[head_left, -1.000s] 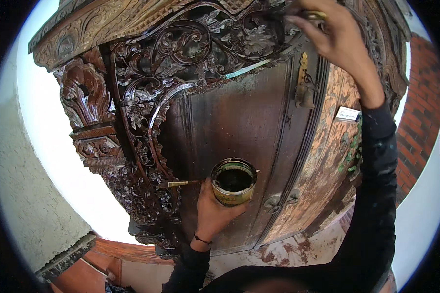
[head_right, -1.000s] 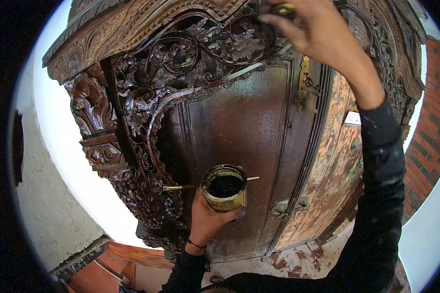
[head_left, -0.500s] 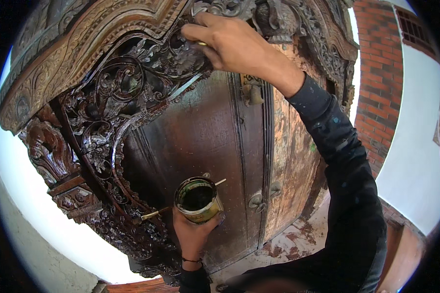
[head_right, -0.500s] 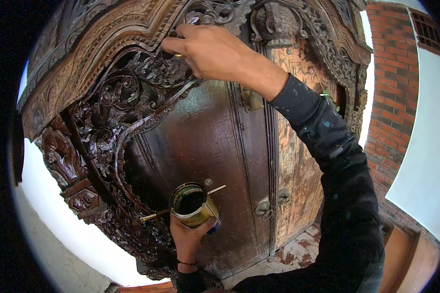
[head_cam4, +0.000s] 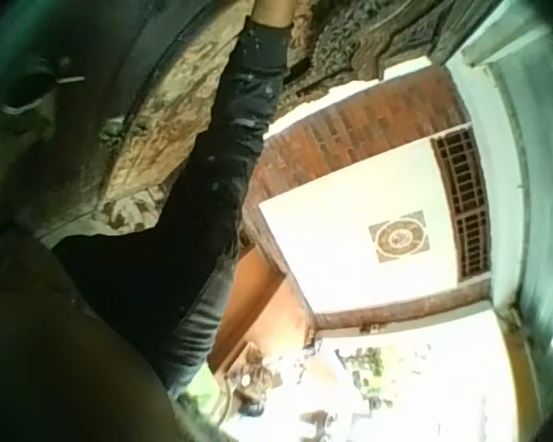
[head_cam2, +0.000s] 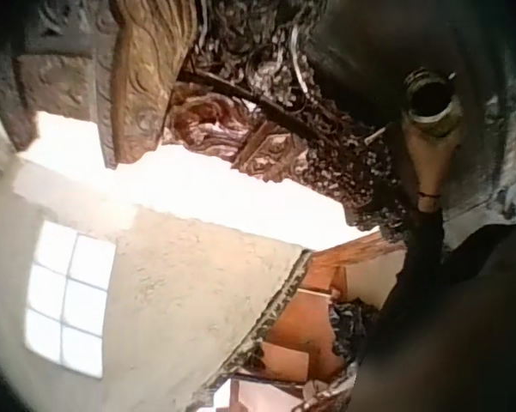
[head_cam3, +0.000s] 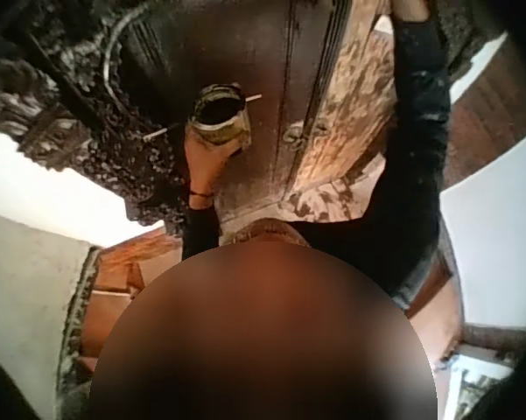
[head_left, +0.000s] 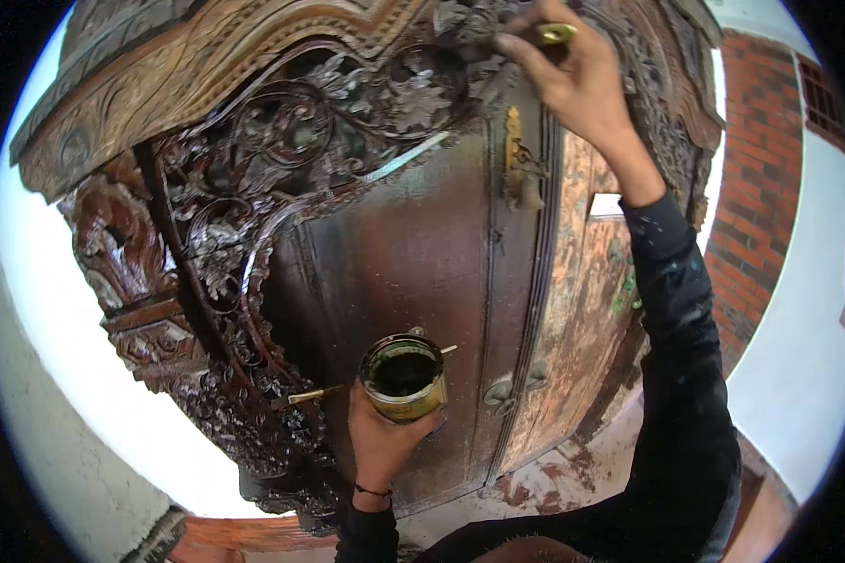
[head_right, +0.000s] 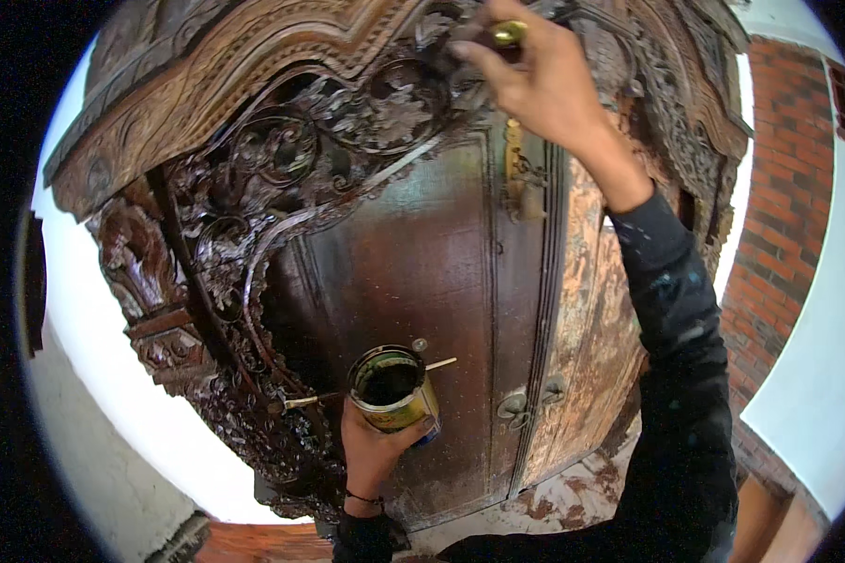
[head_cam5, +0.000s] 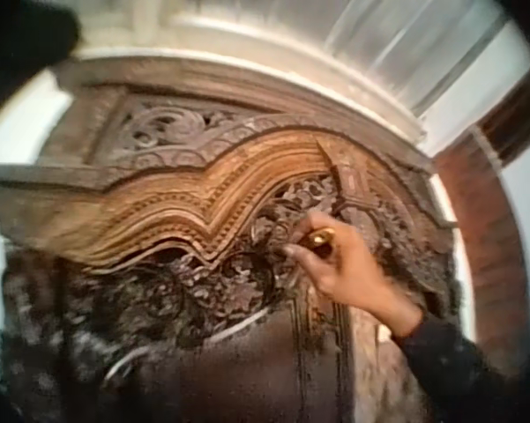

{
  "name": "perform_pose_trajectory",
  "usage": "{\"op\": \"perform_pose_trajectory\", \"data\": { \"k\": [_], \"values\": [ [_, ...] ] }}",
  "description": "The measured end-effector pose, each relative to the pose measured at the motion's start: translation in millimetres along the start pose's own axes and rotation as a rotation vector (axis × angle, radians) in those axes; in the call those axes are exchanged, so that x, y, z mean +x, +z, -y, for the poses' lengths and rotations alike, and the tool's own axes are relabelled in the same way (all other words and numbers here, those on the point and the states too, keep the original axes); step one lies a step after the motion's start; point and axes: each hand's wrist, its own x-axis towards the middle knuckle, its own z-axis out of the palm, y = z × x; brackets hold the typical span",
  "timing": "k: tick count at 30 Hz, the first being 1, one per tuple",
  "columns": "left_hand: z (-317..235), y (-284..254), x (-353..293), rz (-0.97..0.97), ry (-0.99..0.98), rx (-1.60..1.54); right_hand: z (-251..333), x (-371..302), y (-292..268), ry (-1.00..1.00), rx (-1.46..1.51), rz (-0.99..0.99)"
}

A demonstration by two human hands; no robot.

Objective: Applying a dark varnish or wood stain to an ornate wooden cabinet or door frame using a paintbrush.

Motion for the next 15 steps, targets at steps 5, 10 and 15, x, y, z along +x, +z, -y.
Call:
{"op": "perform_pose_trajectory", "data": {
  "k": [5, 10, 15],
  "values": [
    [12, 0, 3, -0.012, 0.014, 0.007, 5, 4, 6, -0.190, -0.055, -0.035],
    [8, 3, 2, -0.010, -0.013, 0.013, 12, 15, 29, -0.415, -0.245, 0.115],
    [9, 3, 1, 0.004, 0.005, 0.065, 39, 24, 13, -0.094, -0.403, 0.262]
  ]
}}
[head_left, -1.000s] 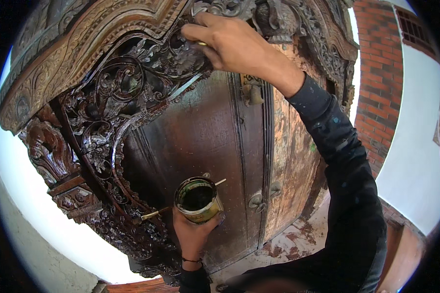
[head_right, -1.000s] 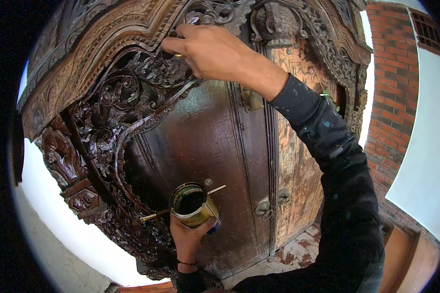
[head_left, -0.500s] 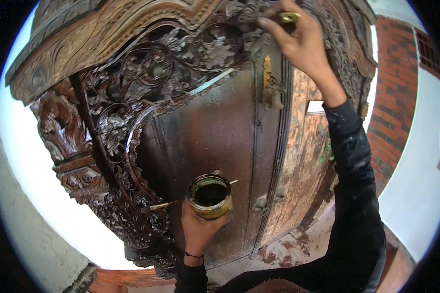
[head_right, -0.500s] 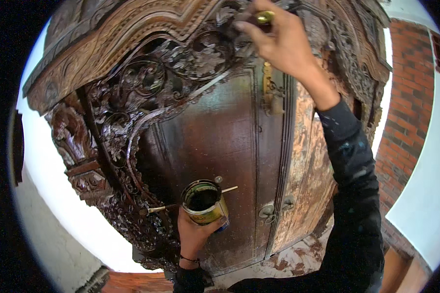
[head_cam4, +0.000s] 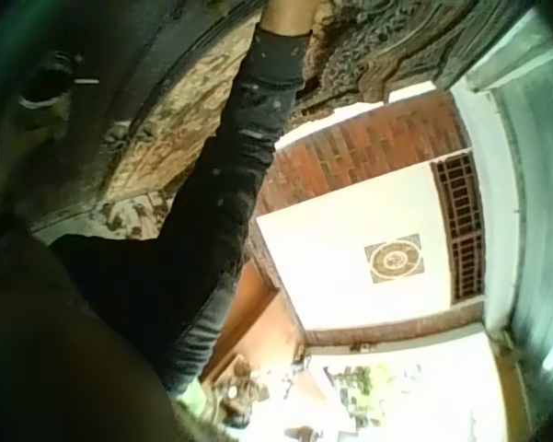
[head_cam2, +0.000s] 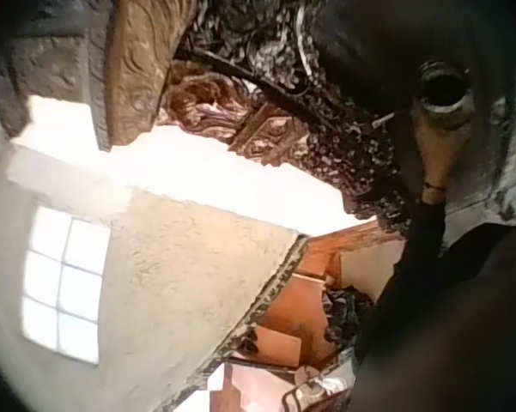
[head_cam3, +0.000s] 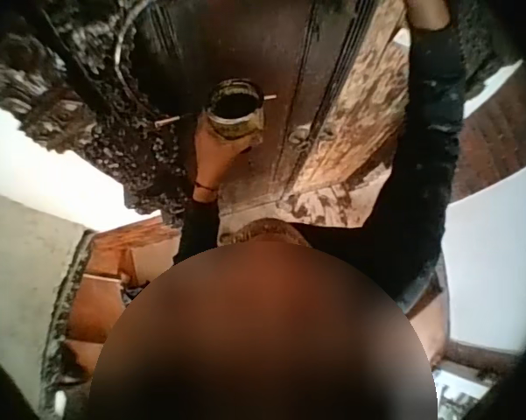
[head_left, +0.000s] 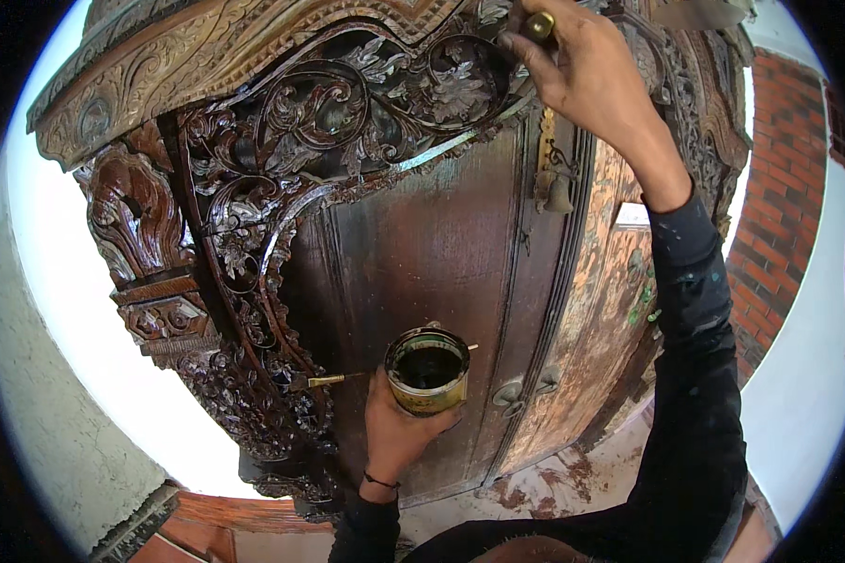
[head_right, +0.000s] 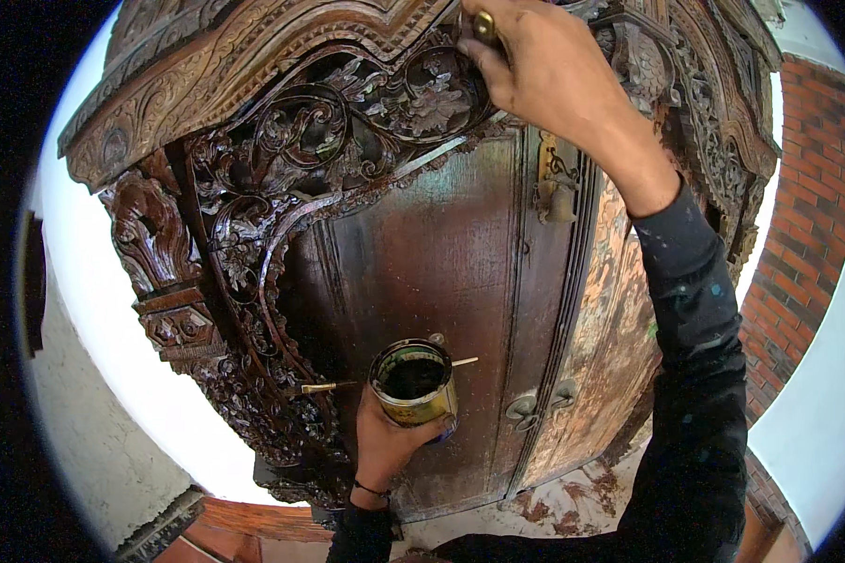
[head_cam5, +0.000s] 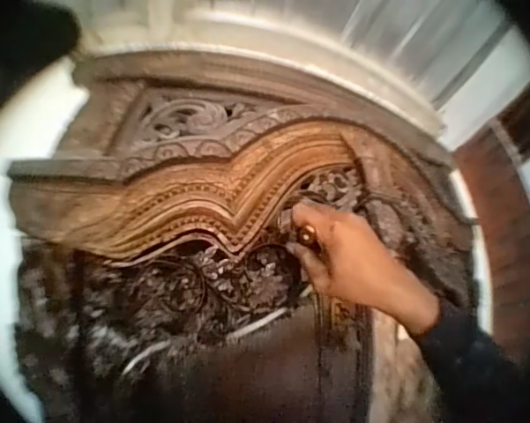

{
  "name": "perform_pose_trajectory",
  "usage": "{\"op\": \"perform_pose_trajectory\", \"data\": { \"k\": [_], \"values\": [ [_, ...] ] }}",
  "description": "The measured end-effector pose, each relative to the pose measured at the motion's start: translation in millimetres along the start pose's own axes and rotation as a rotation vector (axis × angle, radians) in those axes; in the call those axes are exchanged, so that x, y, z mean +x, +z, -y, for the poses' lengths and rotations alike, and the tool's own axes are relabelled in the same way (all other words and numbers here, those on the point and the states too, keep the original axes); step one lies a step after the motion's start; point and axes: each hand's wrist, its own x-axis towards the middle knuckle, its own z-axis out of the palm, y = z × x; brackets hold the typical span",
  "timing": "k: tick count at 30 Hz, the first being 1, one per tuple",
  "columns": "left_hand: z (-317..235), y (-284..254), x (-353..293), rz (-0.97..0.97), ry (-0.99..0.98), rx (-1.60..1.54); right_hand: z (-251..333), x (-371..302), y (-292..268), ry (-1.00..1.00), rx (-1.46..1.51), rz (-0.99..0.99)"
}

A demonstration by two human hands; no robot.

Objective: Applying a dark varnish or wood stain to an ornate wooden cabinet or door frame using a paintbrush.

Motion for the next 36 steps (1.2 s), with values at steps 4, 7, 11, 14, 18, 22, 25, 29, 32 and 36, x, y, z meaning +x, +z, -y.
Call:
{"op": "perform_pose_trajectory", "data": {
  "k": [4, 7, 11, 14, 18, 22, 25, 29, 32, 36],
  "values": [
    [-4, 1, 1, 0.064, 0.012, 0.017, -1, -7, 23, -0.123, -0.025, -0.181],
    [-7, -11, 0, -0.006, -0.061, -0.133, 15, 9, 27, -0.016, 0.132, -0.070],
    [-2, -2, 3, 0.046, -0.065, -0.198, -13, 9, 64, -0.090, -0.087, -0.536],
    [1, -2, 3, 0.048, -0.075, -0.136, -17, 12, 68, -0.001, -0.130, -0.342],
    [5, -5, 2, 0.057, -0.078, -0.165, -22, 8, 55, -0.010, -0.003, -0.398],
    [-9, -5, 3, 0.048, -0.110, -0.166, -19, 8, 40, 0.097, 0.070, -0.256],
    [0, -10, 4, 0.033, -0.104, -0.165, 16, 0, 37, 0.008, -0.121, -0.345],
    [-12, 1, 5, 0.049, -0.124, -0.216, -23, 8, 37, 0.074, 0.071, -0.305],
    [-5, -3, 5, 0.028, -0.063, -0.113, -20, 4, 30, 0.094, 0.046, -0.154],
    [4, -2, 5, 0.020, 0.012, 0.002, 8, 3, -6, 0.380, 0.156, -0.160]
  ]
}}
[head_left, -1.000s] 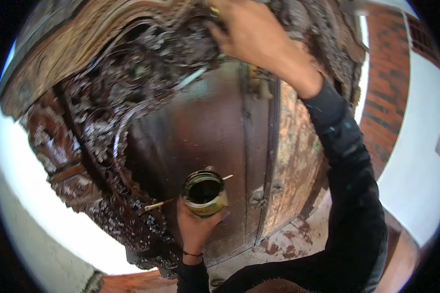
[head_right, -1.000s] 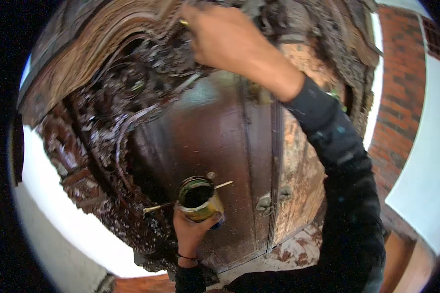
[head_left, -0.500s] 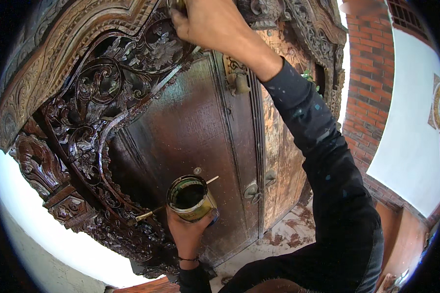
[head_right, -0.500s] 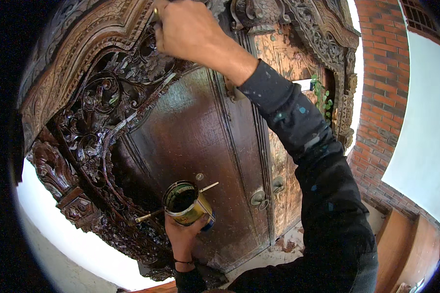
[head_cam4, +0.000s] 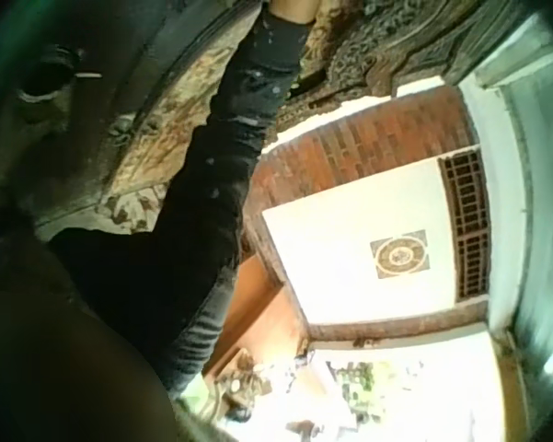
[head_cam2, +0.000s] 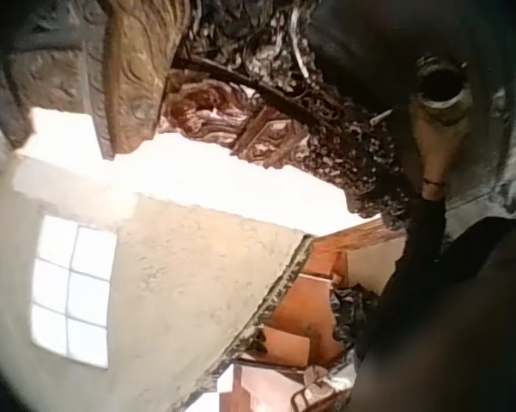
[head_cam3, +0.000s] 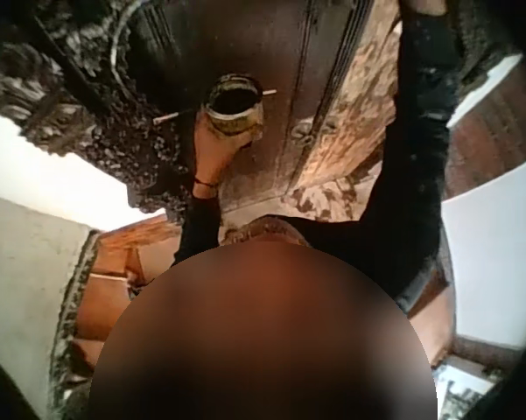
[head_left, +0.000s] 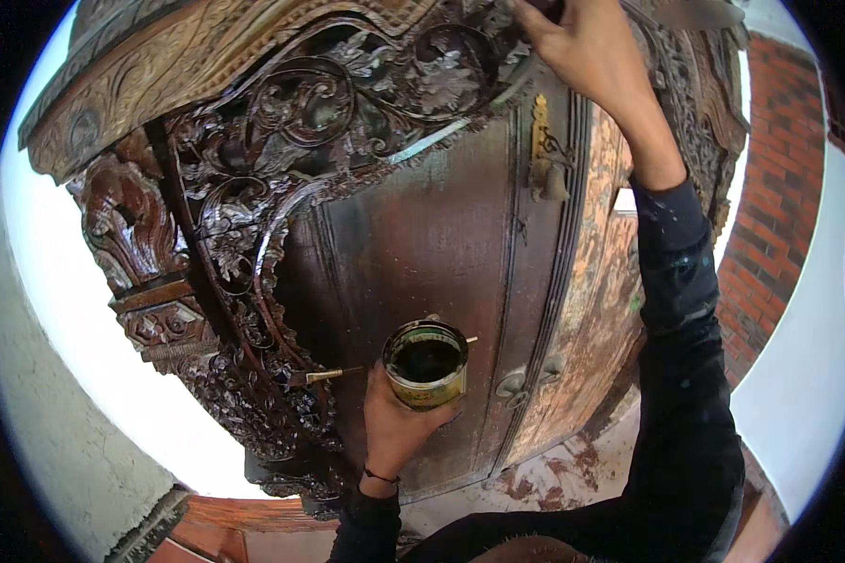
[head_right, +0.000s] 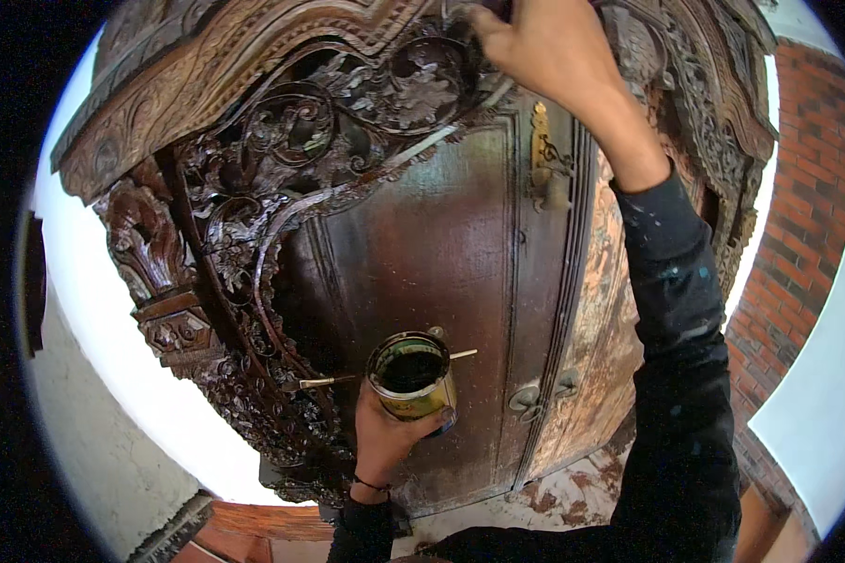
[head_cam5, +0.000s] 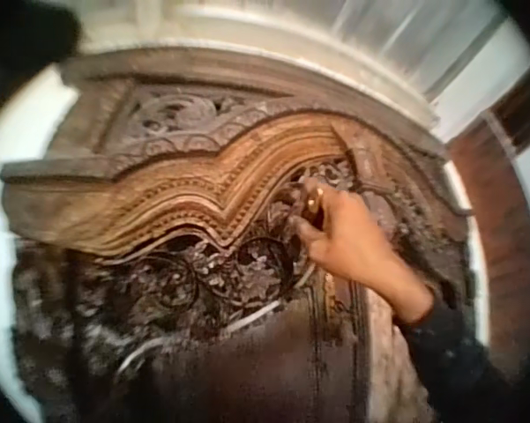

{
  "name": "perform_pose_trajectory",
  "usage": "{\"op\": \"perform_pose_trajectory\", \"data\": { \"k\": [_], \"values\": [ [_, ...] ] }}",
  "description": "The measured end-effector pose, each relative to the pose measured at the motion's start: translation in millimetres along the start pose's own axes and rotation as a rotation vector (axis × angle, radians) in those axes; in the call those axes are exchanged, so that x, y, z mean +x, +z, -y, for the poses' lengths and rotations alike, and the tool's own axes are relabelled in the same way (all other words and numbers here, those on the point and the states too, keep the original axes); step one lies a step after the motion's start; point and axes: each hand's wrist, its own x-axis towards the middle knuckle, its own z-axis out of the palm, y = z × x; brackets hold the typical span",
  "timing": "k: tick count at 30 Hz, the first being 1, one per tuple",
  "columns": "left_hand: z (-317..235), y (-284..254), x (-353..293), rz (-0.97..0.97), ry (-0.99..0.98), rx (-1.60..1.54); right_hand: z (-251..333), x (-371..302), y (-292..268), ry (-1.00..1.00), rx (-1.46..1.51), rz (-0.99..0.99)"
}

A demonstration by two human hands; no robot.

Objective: Applying a dark varnish or wood stain to an ornate wooden cabinet or door frame using a paintbrush.

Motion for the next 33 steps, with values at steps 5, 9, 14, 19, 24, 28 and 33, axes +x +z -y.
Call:
{"op": "perform_pose_trajectory", "data": {
  "k": [5, 9, 14, 19, 24, 28, 33],
  "values": [
    [2, 2, 1, 0.003, -0.023, 0.033, -45, 12, 37, -0.463, -0.034, -0.237],
    [11, 1, 2, -0.025, -0.033, 0.025, 1, 0, 10, -0.317, -0.118, -0.008],
    [4, 8, 1, 0.033, -0.035, 0.028, -49, 8, 33, -0.720, -0.067, -0.203],
    [-3, -7, 0, 0.006, -0.023, 0.064, -1, -34, 45, -0.623, -0.362, 0.044],
    [2, -3, -2, 0.004, -0.039, 0.008, -5, 0, 30, -0.715, -0.373, -0.020],
    [5, -5, -4, 0.001, -0.028, 0.004, -3, 12, 19, -0.705, -0.283, 0.151],
    [2, -9, -4, 0.010, -0.015, 0.024, -18, 11, 23, -0.461, -0.227, 0.082]
  ]
}}
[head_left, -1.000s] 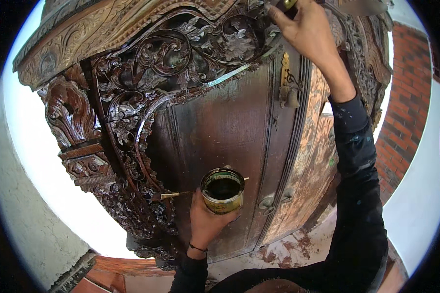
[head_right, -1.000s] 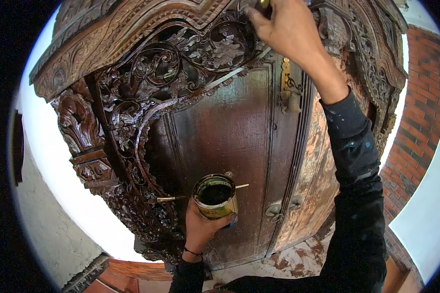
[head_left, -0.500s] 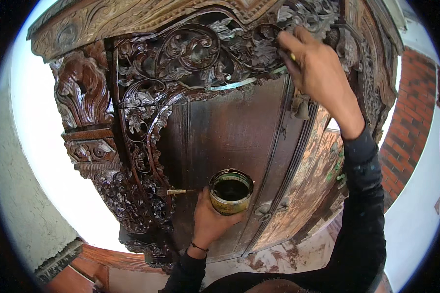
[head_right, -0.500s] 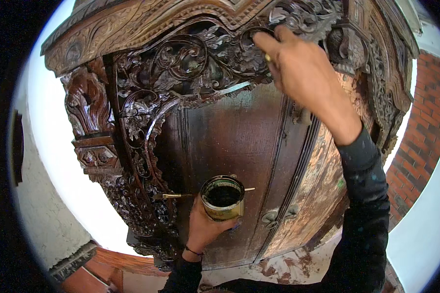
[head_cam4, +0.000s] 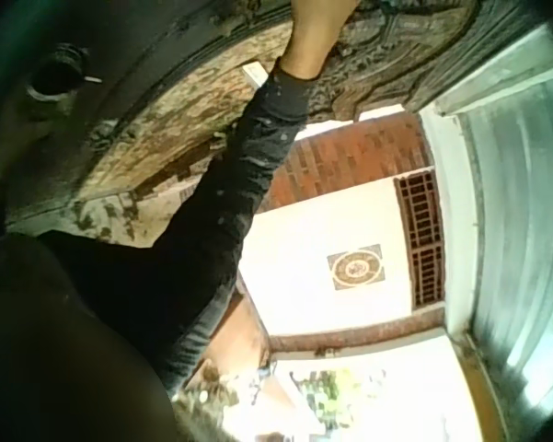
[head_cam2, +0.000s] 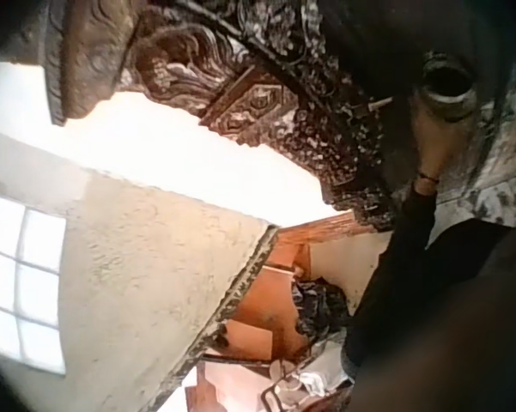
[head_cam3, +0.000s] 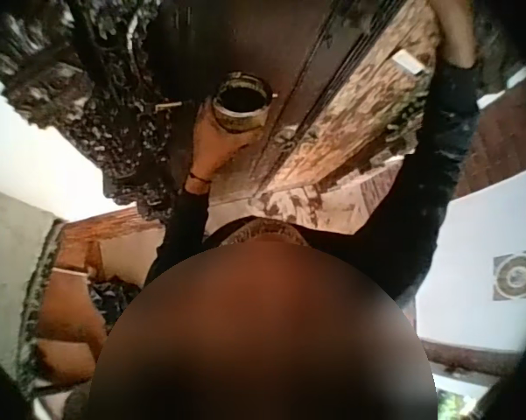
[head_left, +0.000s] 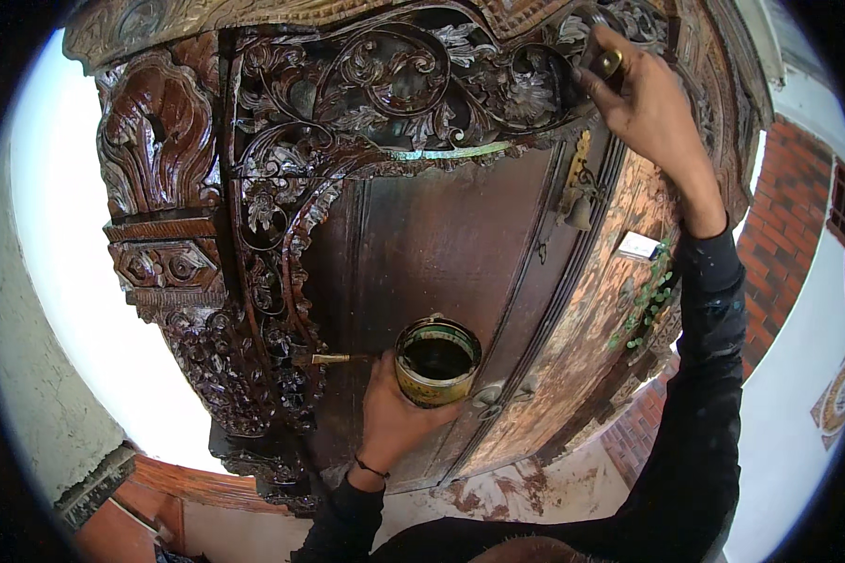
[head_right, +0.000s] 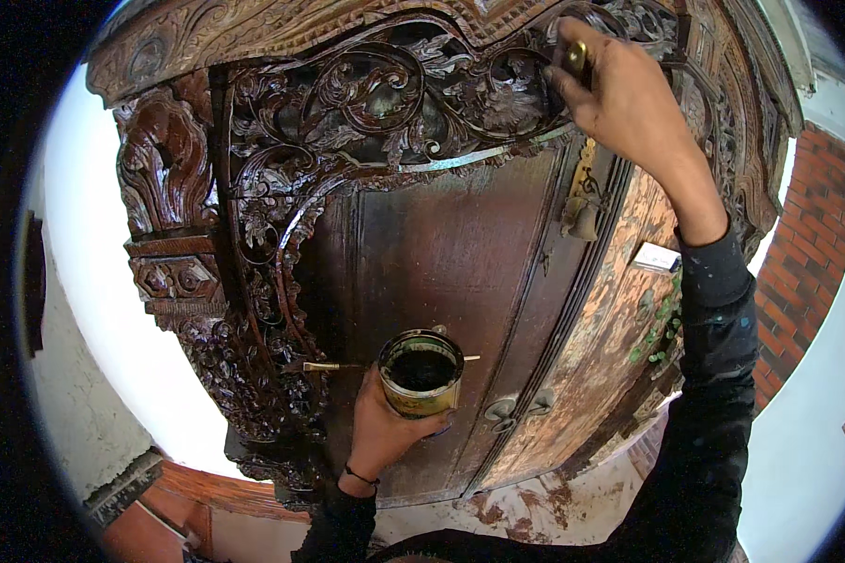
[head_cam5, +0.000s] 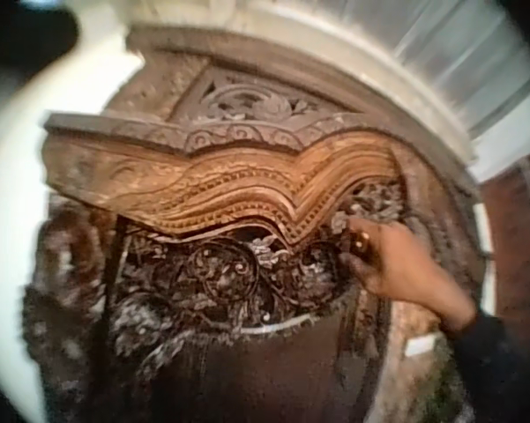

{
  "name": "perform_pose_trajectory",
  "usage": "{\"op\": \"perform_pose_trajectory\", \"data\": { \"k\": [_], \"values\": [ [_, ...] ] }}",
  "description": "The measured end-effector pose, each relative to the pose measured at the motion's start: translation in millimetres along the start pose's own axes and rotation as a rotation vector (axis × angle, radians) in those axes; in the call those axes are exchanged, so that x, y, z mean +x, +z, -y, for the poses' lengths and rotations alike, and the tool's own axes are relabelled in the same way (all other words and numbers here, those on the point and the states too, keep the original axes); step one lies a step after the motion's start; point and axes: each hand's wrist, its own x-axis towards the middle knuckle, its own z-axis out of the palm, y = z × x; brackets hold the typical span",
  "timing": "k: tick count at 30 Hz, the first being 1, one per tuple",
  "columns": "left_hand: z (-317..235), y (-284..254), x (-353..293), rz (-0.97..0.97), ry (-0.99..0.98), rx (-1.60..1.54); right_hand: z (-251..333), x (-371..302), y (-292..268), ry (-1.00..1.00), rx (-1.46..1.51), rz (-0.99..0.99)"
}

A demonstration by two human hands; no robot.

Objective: Applying a dark varnish or wood stain to an ornate wooden cabinet or door frame using a paintbrush.

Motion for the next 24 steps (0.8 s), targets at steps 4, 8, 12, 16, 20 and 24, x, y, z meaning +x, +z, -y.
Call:
{"op": "perform_pose_trajectory", "data": {
  "k": [4, 8, 12, 16, 20, 24],
  "values": [
    [0, 2, 1, 0.022, -0.013, -0.054, -25, -12, -4, 0.139, 0.095, -0.038],
    [6, 6, 1, 0.004, -0.007, -0.019, -16, -21, -2, 0.098, 0.203, -0.135],
    [-4, 4, 5, 0.032, -0.044, -0.026, -6, -18, 2, -0.005, 0.288, -0.151],
    [5, 9, 7, -0.002, 0.000, -0.009, -6, -24, -1, -0.006, 0.261, -0.074],
    [-7, 9, 5, 0.014, -0.024, 0.003, -6, -33, -4, 0.022, 0.293, -0.089],
    [-6, 5, 1, -0.022, -0.014, -0.020, 20, -54, -15, 0.108, 0.358, -0.090]
  ]
}}
